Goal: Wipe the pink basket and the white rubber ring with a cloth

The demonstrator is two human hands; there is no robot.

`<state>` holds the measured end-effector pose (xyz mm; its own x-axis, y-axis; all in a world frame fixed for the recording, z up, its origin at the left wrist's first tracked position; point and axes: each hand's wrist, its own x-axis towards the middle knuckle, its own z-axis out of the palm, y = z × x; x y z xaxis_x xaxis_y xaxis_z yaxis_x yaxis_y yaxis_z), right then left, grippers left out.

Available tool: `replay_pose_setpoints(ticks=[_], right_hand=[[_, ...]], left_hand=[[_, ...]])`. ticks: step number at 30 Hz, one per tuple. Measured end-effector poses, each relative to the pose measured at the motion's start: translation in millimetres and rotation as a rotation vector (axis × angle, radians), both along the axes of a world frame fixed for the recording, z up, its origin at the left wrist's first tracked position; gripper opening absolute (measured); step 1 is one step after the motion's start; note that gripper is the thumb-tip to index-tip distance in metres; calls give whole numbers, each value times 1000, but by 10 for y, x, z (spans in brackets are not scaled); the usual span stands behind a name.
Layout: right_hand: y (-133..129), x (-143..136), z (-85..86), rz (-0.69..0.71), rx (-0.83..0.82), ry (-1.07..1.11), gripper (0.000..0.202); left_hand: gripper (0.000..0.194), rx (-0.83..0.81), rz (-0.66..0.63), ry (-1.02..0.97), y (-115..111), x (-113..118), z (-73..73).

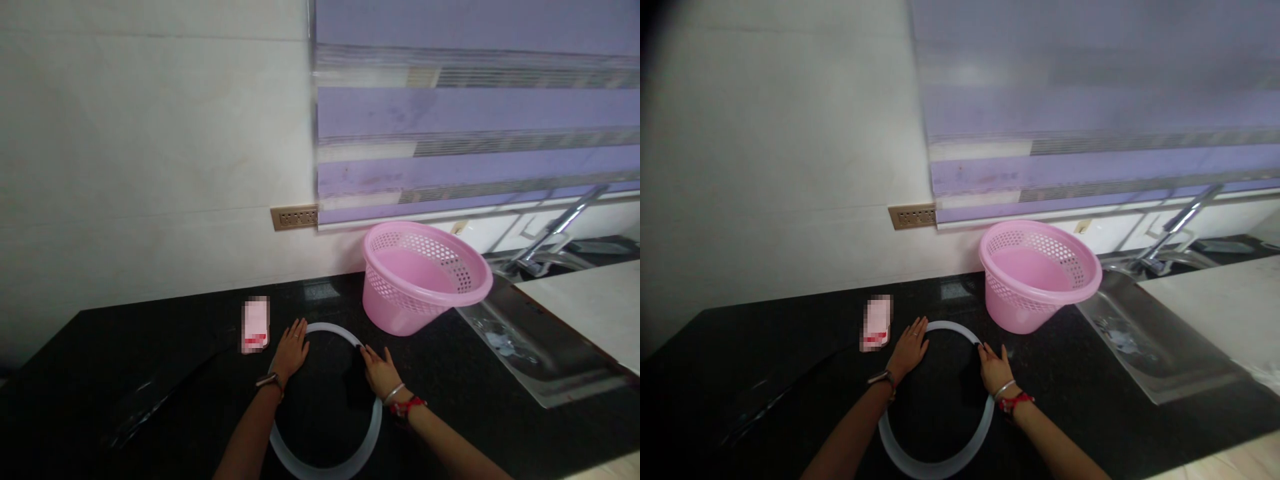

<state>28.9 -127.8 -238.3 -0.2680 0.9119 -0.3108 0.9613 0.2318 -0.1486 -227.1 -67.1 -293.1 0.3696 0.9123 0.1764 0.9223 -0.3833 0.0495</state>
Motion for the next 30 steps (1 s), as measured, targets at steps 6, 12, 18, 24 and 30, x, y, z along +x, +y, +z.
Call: replay_pose_setpoints(ticks=[6, 12, 18, 24, 30], right_hand=[[387, -7, 77, 167, -38, 30, 58], [905, -157, 85, 396, -53, 25, 59], [1209, -410, 84, 569, -94, 36, 60], [1323, -659, 106, 680, -92, 46, 58], [1205, -517, 115, 576, -57, 36, 57]], left_hand=[[49, -6, -55, -30, 18, -28, 12], [53, -24, -25, -61, 15, -22, 14], [55, -32, -18, -74, 11, -25, 16], [55, -57, -18, -65, 11, -27, 72], [55, -55, 4, -67, 2, -24, 85]])
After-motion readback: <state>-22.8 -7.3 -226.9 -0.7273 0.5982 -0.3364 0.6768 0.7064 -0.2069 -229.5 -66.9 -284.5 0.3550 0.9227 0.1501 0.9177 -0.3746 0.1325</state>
